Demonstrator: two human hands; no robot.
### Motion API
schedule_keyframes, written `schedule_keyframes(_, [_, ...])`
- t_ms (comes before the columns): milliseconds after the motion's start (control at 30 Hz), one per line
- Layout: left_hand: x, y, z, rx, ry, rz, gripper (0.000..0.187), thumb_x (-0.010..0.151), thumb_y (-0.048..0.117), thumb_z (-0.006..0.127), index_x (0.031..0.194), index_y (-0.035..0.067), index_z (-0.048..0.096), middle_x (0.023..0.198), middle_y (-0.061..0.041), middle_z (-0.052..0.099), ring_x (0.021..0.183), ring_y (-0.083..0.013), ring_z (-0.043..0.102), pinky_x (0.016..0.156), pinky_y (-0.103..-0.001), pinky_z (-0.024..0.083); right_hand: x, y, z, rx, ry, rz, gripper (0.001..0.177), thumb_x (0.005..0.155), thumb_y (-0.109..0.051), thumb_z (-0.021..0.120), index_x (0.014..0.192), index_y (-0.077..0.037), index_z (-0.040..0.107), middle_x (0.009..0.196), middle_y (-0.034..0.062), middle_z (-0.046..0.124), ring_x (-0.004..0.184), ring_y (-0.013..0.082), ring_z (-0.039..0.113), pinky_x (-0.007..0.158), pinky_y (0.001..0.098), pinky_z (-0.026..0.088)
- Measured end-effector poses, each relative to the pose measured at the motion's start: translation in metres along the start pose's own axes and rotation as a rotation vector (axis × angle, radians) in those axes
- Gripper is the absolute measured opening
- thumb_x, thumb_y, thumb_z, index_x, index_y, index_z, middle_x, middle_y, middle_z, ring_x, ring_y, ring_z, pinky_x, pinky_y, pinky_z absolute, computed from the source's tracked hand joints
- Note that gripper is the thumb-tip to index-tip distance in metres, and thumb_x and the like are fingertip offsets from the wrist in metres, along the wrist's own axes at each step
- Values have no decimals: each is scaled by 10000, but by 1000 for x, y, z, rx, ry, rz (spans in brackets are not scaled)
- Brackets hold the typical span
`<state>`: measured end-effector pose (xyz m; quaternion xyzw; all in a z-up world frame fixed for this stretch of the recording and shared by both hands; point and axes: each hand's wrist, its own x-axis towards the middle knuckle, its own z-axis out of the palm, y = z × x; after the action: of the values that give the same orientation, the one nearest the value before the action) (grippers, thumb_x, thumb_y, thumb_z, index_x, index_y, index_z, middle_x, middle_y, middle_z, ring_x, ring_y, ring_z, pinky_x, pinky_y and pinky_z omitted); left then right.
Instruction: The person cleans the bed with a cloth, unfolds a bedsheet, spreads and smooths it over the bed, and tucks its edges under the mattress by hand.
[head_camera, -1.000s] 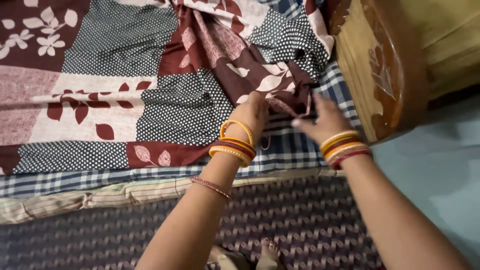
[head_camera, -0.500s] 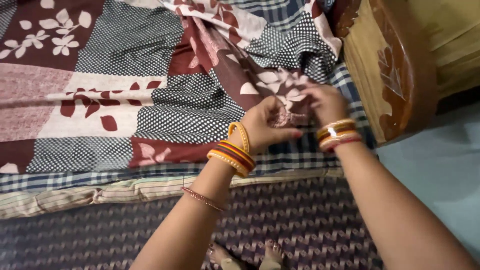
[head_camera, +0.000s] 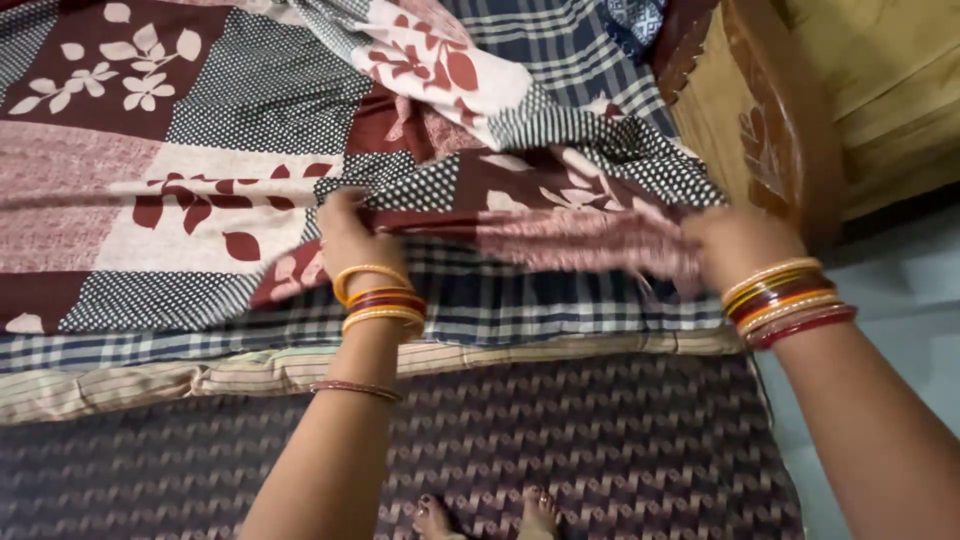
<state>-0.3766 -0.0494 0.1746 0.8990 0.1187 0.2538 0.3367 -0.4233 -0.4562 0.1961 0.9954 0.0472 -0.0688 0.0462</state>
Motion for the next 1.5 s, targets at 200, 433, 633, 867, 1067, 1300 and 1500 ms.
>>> schedule_keyframes(200, [-23,-19,-11,306,-760,110,259,874,243,698,1121,165,688,993,-177,727,967,-407,675,830,-510,520,6,-44,-14,46,-480,129,354,790,-261,768,1139,-200,766,1169,151,741,1087,364,711,996,485,555])
schedule_keyframes(433, [-66,-52,0,273,-1113,274,320,855,333,701,1118,154,668,1030,-154,730,996,-376,694,843,-490,538,59,-181,37,492,190,-404,558,831,-266,709,1358,-107,618,1508,186,519,1356,398,500,1131,499,399])
schedule_keyframes(633, [-51,-67,-26,445,-1071,318,257,892,338,682,1122,222,674,1136,-62,721,1092,-299,677,949,-514,472,110,-267,140,625,-238,-321,684,982,-519,595,1508,-121,417,1626,277,252,1472,488,224,1129,534,233])
schedule_keyframes(867, [-6,-133,-78,599,-736,118,350,756,334,779,1056,194,668,1153,-68,687,1143,-309,636,975,-482,462,102,-317,67,469,-438,-155,579,906,-439,656,1382,-110,630,1596,150,440,1480,350,407,1201,471,362])
schedule_keyframes(1067, [-15,-154,-63,-23,-533,47,333,840,70,632,1165,140,610,1118,-174,709,1038,-410,673,871,-467,539,71,-363,54,947,74,-794,819,703,-192,769,1440,4,469,1414,247,515,1291,388,522,1050,432,431])
schedule_keyframes(1300, [6,-145,-92,405,-757,563,184,888,248,629,1068,207,622,1036,-85,632,905,-333,686,708,-492,551,66,-316,59,913,-272,-459,252,791,-16,574,1006,-32,703,827,192,710,759,288,685,736,371,542])
schedule_keyframes(1500, [50,-226,-136,919,-273,477,102,925,234,616,1004,233,679,1082,8,640,965,-229,664,832,-470,507,75,-300,83,817,-416,-547,353,739,-26,571,1057,-62,719,866,139,740,777,240,712,734,352,546])
